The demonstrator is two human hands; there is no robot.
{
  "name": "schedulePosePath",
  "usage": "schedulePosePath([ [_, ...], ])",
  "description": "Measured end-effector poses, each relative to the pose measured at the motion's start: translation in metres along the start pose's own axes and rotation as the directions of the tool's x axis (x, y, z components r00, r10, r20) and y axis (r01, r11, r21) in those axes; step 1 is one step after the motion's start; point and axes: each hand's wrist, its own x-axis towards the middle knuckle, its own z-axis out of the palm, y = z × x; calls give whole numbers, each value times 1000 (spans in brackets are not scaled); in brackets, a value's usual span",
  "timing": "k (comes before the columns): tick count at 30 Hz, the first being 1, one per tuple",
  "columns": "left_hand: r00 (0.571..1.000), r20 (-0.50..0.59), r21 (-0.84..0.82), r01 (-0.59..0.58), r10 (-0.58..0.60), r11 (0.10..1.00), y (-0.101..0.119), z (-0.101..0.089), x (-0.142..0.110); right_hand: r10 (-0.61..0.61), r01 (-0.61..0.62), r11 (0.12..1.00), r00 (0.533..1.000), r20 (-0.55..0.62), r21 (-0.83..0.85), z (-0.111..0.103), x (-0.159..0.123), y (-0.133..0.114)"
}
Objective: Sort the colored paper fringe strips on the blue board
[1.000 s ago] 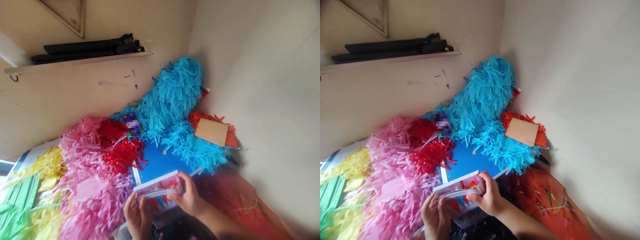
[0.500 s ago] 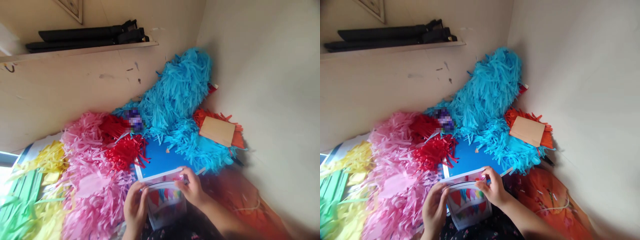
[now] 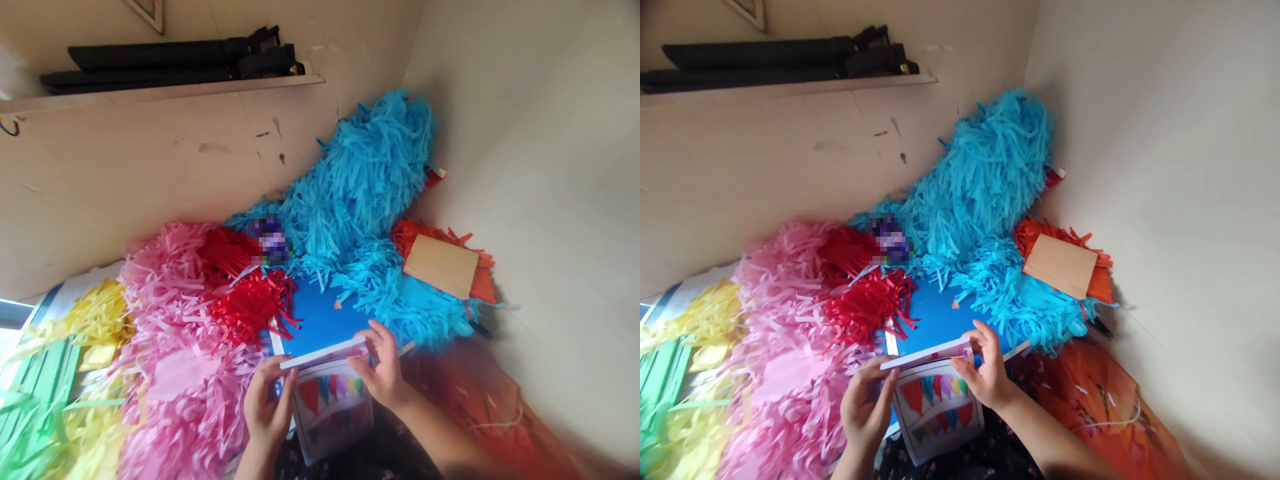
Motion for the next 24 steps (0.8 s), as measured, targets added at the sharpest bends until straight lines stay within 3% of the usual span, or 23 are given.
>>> schedulePosePath([
  [3,999,-28,-72,43,-46,996,2,1,2,-80,91,993,988,134,-73,-6,10,-5],
  [8,967,232,-2,-105,103,994,4,-11,15,-145,151,988,976,163,-24,-11,21,-9],
  [13,934,329,-38,-132,137,990,7,-17,24,-159,148,987,961,225,64,-11,24,-13],
  [18,936,348,127,-102,52,987,16,-11,32,-75,67,997,955,288,35,-11,32,-18],
  [24,862,500,263,-246,86,933,27,-5,56,-108,115,993,940,323,-4,-11,43,-15],
])
